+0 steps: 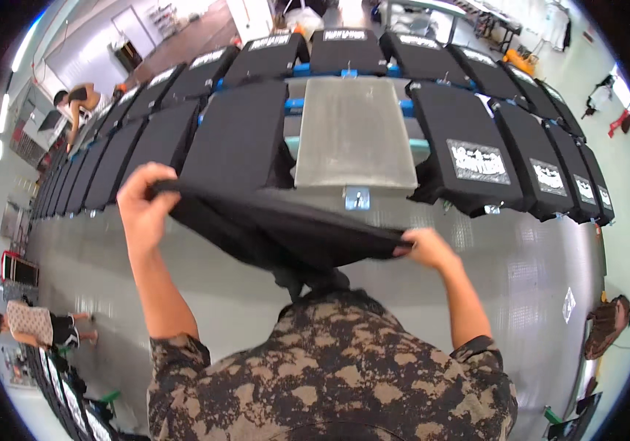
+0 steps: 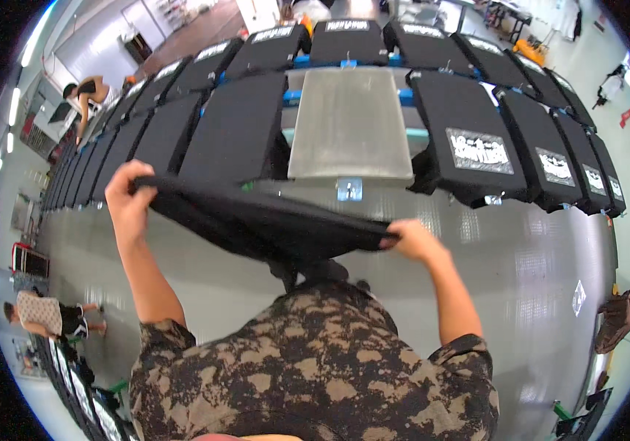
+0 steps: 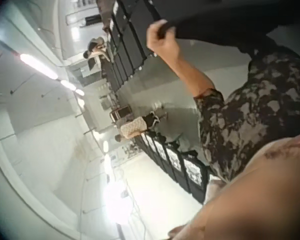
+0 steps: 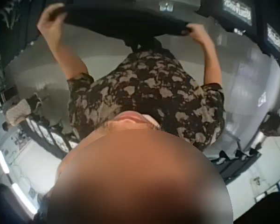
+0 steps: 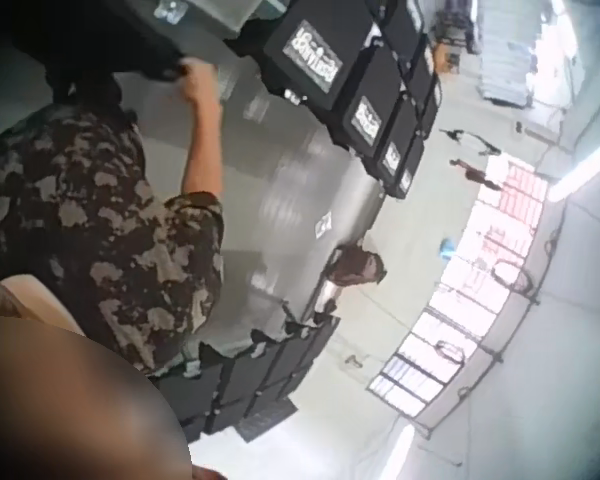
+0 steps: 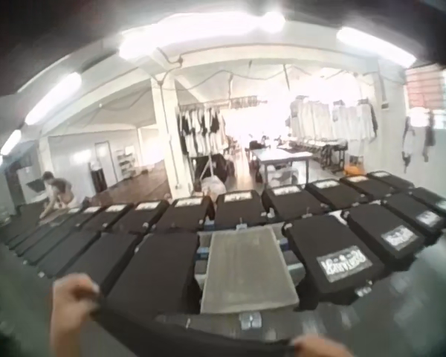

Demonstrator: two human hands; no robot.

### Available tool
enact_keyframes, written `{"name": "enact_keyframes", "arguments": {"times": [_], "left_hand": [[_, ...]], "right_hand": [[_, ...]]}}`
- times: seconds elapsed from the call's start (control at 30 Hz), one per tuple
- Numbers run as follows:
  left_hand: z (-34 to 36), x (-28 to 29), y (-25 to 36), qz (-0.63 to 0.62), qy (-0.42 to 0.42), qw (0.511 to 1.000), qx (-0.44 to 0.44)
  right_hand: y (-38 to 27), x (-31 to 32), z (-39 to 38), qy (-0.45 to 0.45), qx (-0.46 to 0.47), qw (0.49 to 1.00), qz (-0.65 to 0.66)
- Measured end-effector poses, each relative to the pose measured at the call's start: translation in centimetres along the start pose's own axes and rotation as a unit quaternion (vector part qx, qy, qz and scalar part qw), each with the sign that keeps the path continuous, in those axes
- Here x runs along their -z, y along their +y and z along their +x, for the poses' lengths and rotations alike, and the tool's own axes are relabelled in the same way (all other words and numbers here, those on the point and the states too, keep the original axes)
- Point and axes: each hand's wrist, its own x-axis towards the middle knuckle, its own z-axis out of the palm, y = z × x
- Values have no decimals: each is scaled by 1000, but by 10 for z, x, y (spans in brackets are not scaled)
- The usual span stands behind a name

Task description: Placing black t-shirts onto printing platens in a screen printing facility.

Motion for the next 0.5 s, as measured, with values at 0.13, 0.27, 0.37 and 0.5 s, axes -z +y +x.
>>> {"name": "enact_keyframes", "arguments": {"times": [0.13,0.27,0.37,0.5], "left_hand": [[3,24,-17,-104,-71,991,-34],[-3,43,-27,-108,-51,993,5],[-8,53,-35,-94,-47,993,50],[0,60,-38,-55,-51,997,-1]], "right_hand": [[-17,93,-5,179,13,981,-74],[-51,146,-14,219,87,956,-173],[-73,163,-18,278,151,925,-210],[-113,180,-30,344,171,888,-252]]}}
